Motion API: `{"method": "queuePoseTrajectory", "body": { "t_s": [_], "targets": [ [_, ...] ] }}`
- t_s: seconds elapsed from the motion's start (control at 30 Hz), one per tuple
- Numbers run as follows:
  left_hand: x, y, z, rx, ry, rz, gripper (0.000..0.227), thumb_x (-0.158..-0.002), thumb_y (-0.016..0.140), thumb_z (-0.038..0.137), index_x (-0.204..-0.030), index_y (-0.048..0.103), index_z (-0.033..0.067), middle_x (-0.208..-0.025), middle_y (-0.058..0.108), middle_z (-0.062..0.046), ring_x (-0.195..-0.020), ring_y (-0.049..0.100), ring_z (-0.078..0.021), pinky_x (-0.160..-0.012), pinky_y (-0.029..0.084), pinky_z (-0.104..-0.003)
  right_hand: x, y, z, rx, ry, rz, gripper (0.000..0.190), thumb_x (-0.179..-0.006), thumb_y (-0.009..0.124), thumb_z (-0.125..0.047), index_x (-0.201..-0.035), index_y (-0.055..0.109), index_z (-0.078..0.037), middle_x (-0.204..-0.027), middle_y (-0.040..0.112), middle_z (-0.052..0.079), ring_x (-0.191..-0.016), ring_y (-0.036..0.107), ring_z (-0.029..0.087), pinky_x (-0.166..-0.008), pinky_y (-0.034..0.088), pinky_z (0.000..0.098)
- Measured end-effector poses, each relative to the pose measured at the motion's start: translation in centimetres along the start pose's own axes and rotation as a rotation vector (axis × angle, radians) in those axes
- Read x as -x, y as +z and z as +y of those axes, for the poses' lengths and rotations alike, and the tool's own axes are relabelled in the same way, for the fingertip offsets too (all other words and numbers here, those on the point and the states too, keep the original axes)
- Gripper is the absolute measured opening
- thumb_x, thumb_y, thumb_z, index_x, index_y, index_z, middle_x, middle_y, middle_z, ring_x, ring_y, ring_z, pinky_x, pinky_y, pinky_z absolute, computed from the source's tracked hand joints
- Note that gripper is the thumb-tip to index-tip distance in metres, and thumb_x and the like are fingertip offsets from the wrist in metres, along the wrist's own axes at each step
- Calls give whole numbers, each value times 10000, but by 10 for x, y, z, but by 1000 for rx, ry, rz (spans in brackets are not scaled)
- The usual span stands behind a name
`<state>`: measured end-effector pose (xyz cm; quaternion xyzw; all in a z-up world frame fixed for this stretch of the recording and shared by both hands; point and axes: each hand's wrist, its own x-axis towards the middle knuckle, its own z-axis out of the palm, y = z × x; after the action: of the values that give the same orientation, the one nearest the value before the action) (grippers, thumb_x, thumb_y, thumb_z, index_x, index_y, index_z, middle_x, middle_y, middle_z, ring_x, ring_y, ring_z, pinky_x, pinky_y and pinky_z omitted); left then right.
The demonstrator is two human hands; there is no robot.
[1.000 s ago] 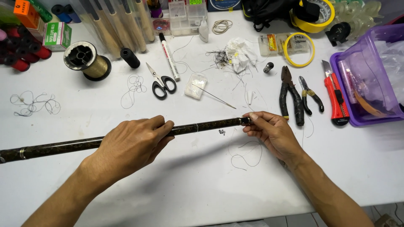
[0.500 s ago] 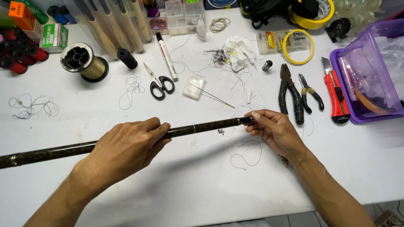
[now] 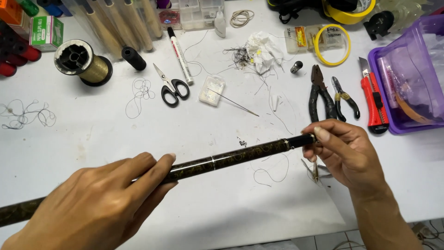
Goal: The person works on a black fishing rod, using a thin metal tool to adjust the tip and then using tweezers to insert small metal components into the rod's opening. The person handles the rod and tools on a white workbench cluttered with various items.
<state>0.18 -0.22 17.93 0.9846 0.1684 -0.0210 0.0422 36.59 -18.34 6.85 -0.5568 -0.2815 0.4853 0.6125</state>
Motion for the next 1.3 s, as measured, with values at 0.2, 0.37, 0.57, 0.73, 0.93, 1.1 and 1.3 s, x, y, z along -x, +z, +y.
{"method": "queuePoseTrajectory", "body": {
  "t_s": [0.2, 0.37, 0.57, 0.73, 0.93, 1.1, 1.3],
  "targets": [
    [11, -7, 0, -48, 26, 38, 461, -933, 631, 391, -1325, 566, 159, -944, 638, 17, -526, 657, -208, -219, 564, -459, 11, -3, -6, -3, -71, -23, 231, -1011, 611, -117, -1107, 702, 72, -883, 708, 176, -639, 717, 252, -602, 595, 297],
    [12, -7, -1, -22, 61, 71, 460, -929, 651, 389, -1313, 595, 142, -925, 656, 19, -445, 633, -207, -214, 564, -427, 14, -6, -3, -49, -72, -2, 219, -1005, 611, -98, -1133, 702, 56, -1081, 732, 172, -650, 713, 269, -636, 606, 337],
    [12, -4, -2, -18, 42, 51, 474, -922, 655, 415, -1321, 602, 165, -923, 660, 28, -469, 652, -203, -220, 567, -444, 14, 7, -16, -66, -81, -46, 549, -976, 632, -152, -1452, 519, 97, -918, 717, 114, -650, 686, 193, -607, 562, 262],
    [15, 5, -3, 12, 32, 145, 498, -880, 713, 355, -1327, 622, 153, -929, 649, 14, -473, 626, -182, -265, 514, -423, 16, 4, -8, -136, -101, -48, 488, -1017, 613, -199, -1385, 528, 109, -967, 760, 166, -659, 718, 251, -553, 578, 330],
    [17, 10, -4, 39, 49, 201, 467, -892, 707, 304, -1321, 643, 131, -921, 661, -4, -493, 613, -157, -353, 514, -374, 19, 6, 1, -77, -129, -48, 608, -925, 729, -194, -1411, 506, 94, -1038, 755, 171, -741, 744, 221, -637, 593, 286],
    [19, 17, -6, 30, 92, 236, 420, -911, 697, 310, -1279, 662, 111, -931, 653, -8, -513, 615, -149, -403, 513, -355, 21, 16, 5, -38, -168, 10, 585, -861, 729, -36, -1393, 514, 77, -1045, 744, 192, -826, 722, 185, -675, 600, 242],
    [22, 20, -7, 45, 79, 230, 439, -904, 704, 334, -1284, 672, 117, -907, 658, 12, -502, 610, -134, -399, 515, -338, 20, 14, 12, 3, -205, -2, 639, -811, 736, 43, -1399, 488, 71, -1079, 729, 233, -1023, 720, 211, -639, 570, 192]
  ]
}}
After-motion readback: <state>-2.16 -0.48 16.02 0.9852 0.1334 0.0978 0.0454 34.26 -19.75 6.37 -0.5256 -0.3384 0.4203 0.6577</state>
